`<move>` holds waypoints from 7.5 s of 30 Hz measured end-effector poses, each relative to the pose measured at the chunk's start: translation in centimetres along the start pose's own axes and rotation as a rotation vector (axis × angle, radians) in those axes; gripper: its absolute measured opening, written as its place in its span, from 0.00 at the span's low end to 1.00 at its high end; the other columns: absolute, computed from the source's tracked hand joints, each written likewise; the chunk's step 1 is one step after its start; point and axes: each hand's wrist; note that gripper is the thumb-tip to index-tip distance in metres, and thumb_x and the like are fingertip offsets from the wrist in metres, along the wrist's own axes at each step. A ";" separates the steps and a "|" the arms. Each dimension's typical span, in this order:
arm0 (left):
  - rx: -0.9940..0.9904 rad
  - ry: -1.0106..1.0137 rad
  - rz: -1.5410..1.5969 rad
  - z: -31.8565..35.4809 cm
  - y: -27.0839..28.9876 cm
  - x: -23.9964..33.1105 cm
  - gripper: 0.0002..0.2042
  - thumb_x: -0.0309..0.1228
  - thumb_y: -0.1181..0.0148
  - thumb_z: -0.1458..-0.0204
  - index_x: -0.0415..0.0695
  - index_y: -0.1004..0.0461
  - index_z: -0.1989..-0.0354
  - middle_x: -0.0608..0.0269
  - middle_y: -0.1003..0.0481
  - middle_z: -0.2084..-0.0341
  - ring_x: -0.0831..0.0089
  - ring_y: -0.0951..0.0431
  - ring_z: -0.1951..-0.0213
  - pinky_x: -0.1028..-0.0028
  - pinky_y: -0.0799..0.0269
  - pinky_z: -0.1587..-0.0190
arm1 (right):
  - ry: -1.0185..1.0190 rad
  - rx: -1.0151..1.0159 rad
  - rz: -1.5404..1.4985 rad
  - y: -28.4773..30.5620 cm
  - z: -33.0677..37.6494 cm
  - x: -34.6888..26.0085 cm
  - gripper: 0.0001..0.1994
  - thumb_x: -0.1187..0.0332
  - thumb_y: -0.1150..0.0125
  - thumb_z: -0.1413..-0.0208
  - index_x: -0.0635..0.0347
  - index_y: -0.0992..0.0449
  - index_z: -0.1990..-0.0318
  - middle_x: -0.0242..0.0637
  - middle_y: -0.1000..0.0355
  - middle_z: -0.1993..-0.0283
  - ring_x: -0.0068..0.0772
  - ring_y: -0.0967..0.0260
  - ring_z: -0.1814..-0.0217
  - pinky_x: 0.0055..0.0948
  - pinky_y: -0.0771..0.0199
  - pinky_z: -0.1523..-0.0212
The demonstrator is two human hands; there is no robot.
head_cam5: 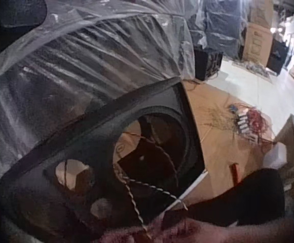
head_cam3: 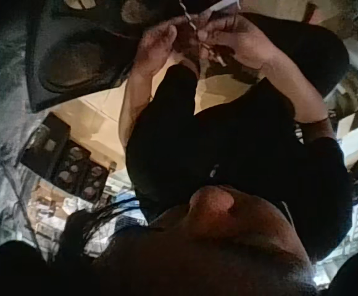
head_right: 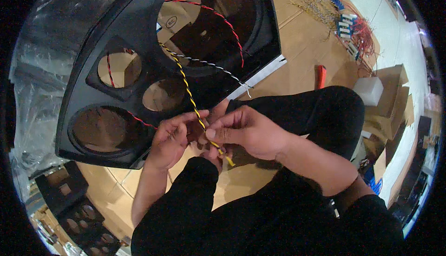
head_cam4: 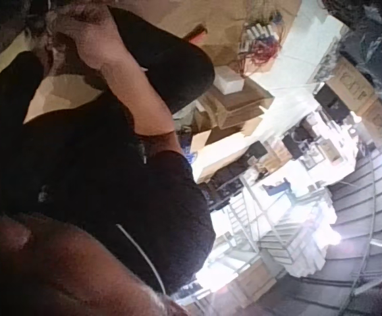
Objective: The person assembles a multi-speaker enclosure by securing internal components with a cordless drill, routing and connecting wires, and attaching a foam liner. The person uses a power drill, wire cutters, and a utility knife to complete the assembly.
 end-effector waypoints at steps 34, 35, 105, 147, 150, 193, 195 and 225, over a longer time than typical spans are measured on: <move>0.183 0.002 -0.118 -1.5 -2.3 -0.2 0.10 0.28 0.33 0.47 0.34 0.26 0.72 0.58 0.21 0.77 0.76 0.18 0.74 0.78 0.21 0.69 | 0.973 0.405 1.306 1.3 1.8 5.7 0.14 0.75 0.29 0.55 0.65 0.20 0.58 0.42 0.24 0.65 0.34 0.26 0.69 0.29 0.23 0.71; 0.176 -0.018 -0.168 -1.5 -2.1 -0.3 0.09 0.28 0.34 0.47 0.34 0.26 0.71 0.58 0.21 0.77 0.76 0.18 0.73 0.78 0.21 0.69 | 0.765 0.362 1.162 0.7 2.7 5.2 0.14 0.75 0.31 0.52 0.66 0.21 0.56 0.43 0.24 0.64 0.34 0.26 0.68 0.30 0.23 0.70; 0.977 -0.808 -0.969 5.8 2.5 4.6 0.05 0.21 0.38 0.49 0.37 0.20 0.64 0.64 0.24 0.73 0.79 0.29 0.73 0.81 0.38 0.70 | 0.586 0.479 1.143 4.4 -5.5 -9.6 0.12 0.65 0.37 0.53 0.67 0.21 0.67 0.48 0.22 0.70 0.49 0.23 0.67 0.39 0.24 0.62; 0.848 -0.887 -0.926 3.4 6.6 -0.3 0.11 0.20 0.41 0.47 0.37 0.23 0.55 0.62 0.27 0.67 0.77 0.29 0.66 0.79 0.32 0.63 | -0.020 0.103 0.663 8.7 -26.5 -7.5 0.21 0.67 0.36 0.45 0.58 0.27 0.44 0.37 0.28 0.42 0.37 0.33 0.41 0.40 0.32 0.43; 0.842 -0.890 -0.920 3.3 6.6 -0.3 0.11 0.20 0.41 0.47 0.37 0.23 0.55 0.62 0.27 0.66 0.77 0.28 0.65 0.79 0.32 0.62 | 0.016 0.057 0.555 8.0 -25.0 -7.9 0.19 0.65 0.39 0.42 0.61 0.27 0.44 0.37 0.28 0.43 0.35 0.31 0.43 0.37 0.31 0.45; 0.825 -0.905 -0.906 3.5 7.1 -1.1 0.10 0.21 0.40 0.47 0.36 0.23 0.56 0.60 0.27 0.65 0.76 0.28 0.64 0.79 0.32 0.59 | 0.199 -0.237 0.727 7.5 -26.1 -6.9 0.09 0.68 0.44 0.49 0.59 0.20 0.65 0.40 0.21 0.63 0.34 0.24 0.68 0.36 0.26 0.69; 0.840 -0.894 -0.924 3.5 6.9 -0.9 0.10 0.21 0.40 0.47 0.36 0.23 0.56 0.60 0.26 0.65 0.76 0.28 0.64 0.78 0.32 0.59 | 0.545 -0.376 1.420 9.6 -27.6 -7.7 0.08 0.70 0.43 0.50 0.62 0.20 0.65 0.42 0.21 0.62 0.37 0.23 0.65 0.38 0.25 0.66; 0.826 -0.894 -0.931 3.7 7.0 -1.0 0.10 0.18 0.41 0.47 0.35 0.23 0.56 0.60 0.27 0.65 0.76 0.28 0.65 0.80 0.32 0.61 | 0.412 -0.275 1.515 10.0 -28.2 -7.2 0.14 0.71 0.53 0.44 0.60 0.23 0.54 0.49 0.24 0.53 0.45 0.25 0.52 0.41 0.28 0.49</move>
Point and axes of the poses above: each hand's wrist, its own z-axis away from the middle knuckle, its own y-axis out of the back of the hand, x = y × z
